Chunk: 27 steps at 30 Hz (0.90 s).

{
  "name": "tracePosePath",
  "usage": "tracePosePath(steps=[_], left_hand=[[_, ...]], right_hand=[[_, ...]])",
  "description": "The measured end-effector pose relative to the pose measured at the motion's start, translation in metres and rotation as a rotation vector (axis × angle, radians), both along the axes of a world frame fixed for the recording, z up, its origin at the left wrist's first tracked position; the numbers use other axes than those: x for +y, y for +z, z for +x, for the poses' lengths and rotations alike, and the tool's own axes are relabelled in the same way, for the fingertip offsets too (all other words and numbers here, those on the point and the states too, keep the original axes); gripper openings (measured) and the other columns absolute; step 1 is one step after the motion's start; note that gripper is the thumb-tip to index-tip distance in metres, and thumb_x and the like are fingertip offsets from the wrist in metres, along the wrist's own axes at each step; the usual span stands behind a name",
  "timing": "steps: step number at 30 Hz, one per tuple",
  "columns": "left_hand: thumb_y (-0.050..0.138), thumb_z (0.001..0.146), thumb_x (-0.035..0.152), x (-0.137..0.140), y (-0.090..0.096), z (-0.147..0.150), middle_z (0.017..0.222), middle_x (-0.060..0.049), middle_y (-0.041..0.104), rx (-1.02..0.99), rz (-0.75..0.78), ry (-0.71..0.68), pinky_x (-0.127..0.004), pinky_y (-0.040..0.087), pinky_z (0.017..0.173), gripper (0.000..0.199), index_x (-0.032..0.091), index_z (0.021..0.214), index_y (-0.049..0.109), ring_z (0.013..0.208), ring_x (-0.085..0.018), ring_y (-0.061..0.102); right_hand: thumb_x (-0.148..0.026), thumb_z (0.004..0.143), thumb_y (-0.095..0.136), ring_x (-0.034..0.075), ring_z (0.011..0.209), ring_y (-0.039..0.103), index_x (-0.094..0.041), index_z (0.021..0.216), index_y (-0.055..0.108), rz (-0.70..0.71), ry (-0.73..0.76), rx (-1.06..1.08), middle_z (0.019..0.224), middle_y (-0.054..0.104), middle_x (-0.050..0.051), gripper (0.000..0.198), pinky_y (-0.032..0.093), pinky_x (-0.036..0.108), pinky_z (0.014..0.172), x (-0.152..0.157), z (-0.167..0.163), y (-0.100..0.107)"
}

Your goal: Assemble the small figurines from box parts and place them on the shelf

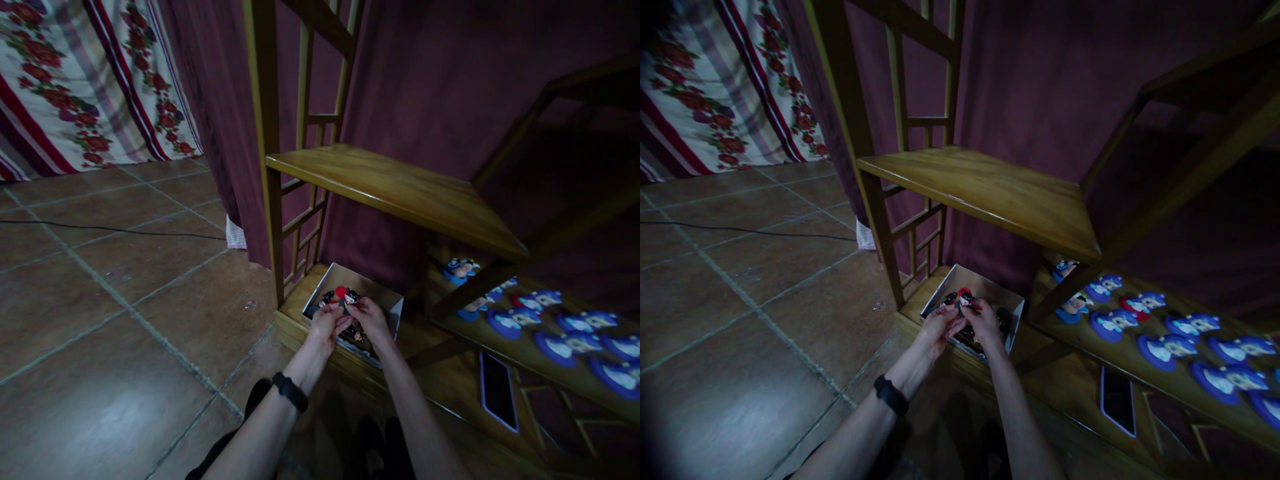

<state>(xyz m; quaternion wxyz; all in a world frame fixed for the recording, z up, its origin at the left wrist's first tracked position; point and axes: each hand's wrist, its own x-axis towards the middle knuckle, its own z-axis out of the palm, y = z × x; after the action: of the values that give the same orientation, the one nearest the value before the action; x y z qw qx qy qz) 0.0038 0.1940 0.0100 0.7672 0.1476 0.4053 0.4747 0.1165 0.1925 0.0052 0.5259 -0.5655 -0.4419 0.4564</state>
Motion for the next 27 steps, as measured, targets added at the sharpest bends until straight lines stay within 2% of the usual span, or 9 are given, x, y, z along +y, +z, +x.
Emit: tracePosePath(steps=[6,9,14,18,22,27], left_hand=[[0.064,0.064,0.012,0.000,0.005,-0.003,0.065,0.000,0.062,0.126,0.116,0.015,-0.027,0.053,0.059,0.035,0.018,0.097,0.056,0.056,-0.012,0.062],[0.064,0.065,0.014,0.001,0.008,-0.005,0.067,-0.002,0.064,0.132,0.129,0.004,-0.025,0.053,0.058,0.032,0.017,0.095,0.058,0.057,-0.013,0.063],[0.063,0.066,0.012,0.001,0.010,-0.006,0.072,-0.005,0.066,0.070,0.106,-0.013,-0.024,0.053,0.059,0.028,0.015,0.093,0.057,0.064,-0.016,0.065],[0.065,0.064,0.010,0.001,0.011,-0.008,0.075,-0.006,0.067,0.068,0.121,-0.052,-0.025,0.054,0.061,0.029,0.015,0.092,0.057,0.067,-0.017,0.066],[0.070,0.061,0.014,0.003,0.011,-0.011,0.076,-0.007,0.067,0.130,0.163,-0.099,-0.026,0.053,0.060,0.032,0.014,0.091,0.058,0.069,-0.019,0.066],[0.075,0.053,0.016,0.009,0.006,-0.012,0.066,-0.002,0.065,0.251,0.198,-0.097,-0.025,0.051,0.057,0.032,0.015,0.082,0.060,0.061,-0.015,0.064]], right_hand=[[-0.035,0.058,0.065,0.015,0.072,0.060,-0.018,0.078,0.058,0.018,0.026,0.045,0.076,0.065,0.000,0.027,0.047,0.029,0.067,-0.003,-0.002,0.006],[-0.037,0.059,0.064,0.015,0.073,0.060,-0.019,0.082,0.059,0.025,0.012,0.093,0.078,0.065,0.001,0.030,0.048,0.029,0.067,-0.007,-0.004,0.013],[-0.041,0.061,0.063,0.015,0.065,0.061,-0.018,0.081,0.061,-0.069,-0.021,0.177,0.074,0.065,0.001,0.030,0.050,0.029,0.061,-0.012,-0.005,0.020],[-0.039,0.060,0.064,0.013,0.059,0.061,-0.018,0.079,0.062,-0.039,-0.010,0.211,0.069,0.065,0.000,0.028,0.050,0.028,0.059,-0.012,-0.002,0.020],[-0.036,0.061,0.064,0.014,0.060,0.062,-0.017,0.079,0.063,-0.033,0.012,0.239,0.070,0.066,0.001,0.026,0.050,0.028,0.059,-0.012,0.000,0.019],[-0.029,0.060,0.063,0.013,0.055,0.060,-0.017,0.076,0.062,-0.050,-0.066,0.228,0.064,0.062,-0.001,0.021,0.052,0.029,0.055,-0.012,-0.003,0.020]])
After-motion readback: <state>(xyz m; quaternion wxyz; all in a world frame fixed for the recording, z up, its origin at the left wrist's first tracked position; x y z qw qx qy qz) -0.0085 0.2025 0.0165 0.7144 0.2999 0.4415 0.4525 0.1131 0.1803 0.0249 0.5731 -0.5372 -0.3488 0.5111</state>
